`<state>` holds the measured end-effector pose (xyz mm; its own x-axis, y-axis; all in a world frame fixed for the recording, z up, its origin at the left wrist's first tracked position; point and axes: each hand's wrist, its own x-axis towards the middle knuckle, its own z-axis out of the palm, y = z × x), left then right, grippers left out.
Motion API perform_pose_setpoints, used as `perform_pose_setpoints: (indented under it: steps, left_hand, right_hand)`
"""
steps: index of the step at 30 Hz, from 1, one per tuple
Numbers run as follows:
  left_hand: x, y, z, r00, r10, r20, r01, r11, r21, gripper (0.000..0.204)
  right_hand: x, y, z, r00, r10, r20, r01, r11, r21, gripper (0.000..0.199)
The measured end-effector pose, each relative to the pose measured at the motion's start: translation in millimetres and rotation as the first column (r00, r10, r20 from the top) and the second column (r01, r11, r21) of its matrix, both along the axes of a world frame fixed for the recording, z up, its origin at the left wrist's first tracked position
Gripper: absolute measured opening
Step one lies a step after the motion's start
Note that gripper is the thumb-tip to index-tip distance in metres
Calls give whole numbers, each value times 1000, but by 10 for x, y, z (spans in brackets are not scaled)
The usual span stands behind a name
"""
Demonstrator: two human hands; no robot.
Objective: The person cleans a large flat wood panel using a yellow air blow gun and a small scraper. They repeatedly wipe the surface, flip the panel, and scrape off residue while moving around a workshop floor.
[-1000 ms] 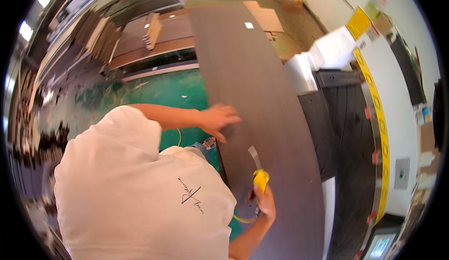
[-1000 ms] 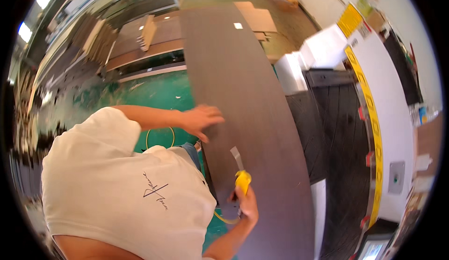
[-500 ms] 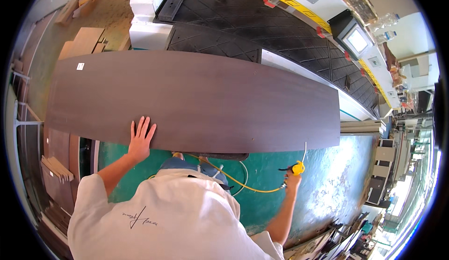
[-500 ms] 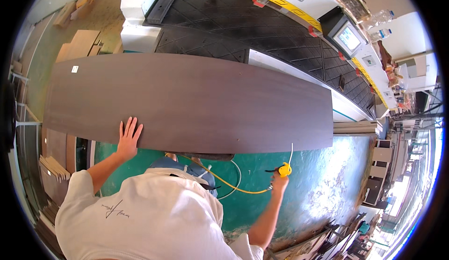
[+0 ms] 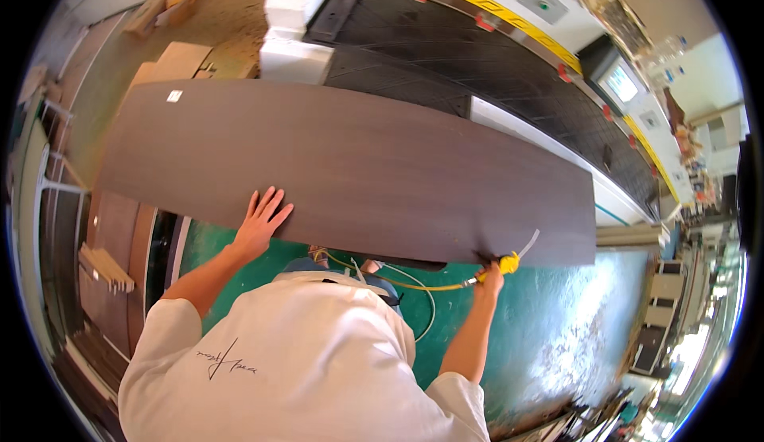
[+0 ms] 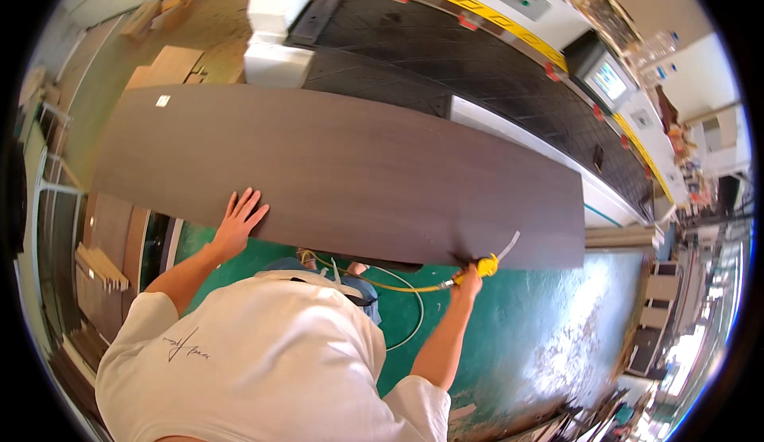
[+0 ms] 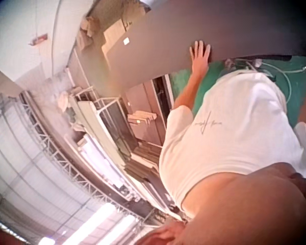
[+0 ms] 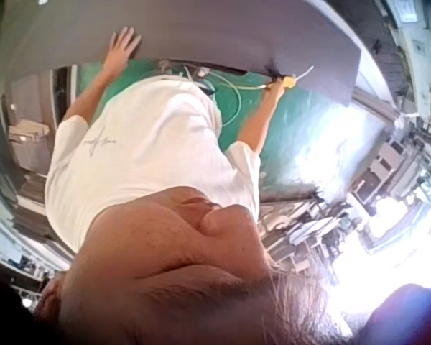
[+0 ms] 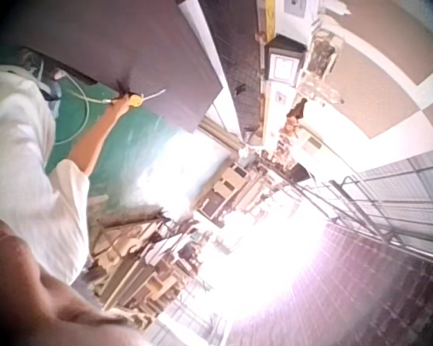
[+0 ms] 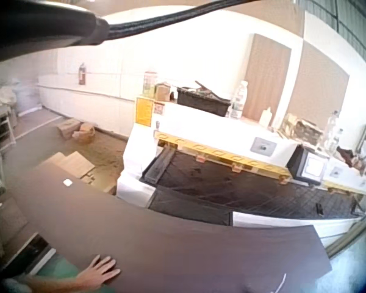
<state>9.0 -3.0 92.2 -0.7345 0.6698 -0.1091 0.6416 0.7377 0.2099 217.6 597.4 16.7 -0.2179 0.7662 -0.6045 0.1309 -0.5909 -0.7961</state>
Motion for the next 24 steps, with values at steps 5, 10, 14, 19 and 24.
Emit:
perform_pose_setpoints:
  steps: [5,10,14,19,24]
  left_hand:
    - [-198,-337,1312,981,-103,165,108,994,-24,85]
    - [-775,-454,3243,963,-85,257,93,996,-19,67]
    - [-1743,-320,3571,946,67,316,-84,996,41,39]
    - [-2497,-268,2892,806,343,-482,-130,898,421,36]
    - [-3729,376,2498,882,355,-309,-199,877,438,40]
  right_hand:
    - [688,-185,852,995,66,-78,-43,962,271,23]
    - [180,-332,2906,999,-50,0,39,775,630,37]
    - [-401,412,3540,981,-83,174,-151,233,961,50]
    - [-1419,1147,3560,800,250,545,-578,77,813,53]
    - [-2389,1566,3376,645,303,701,-728,-35,685,50]
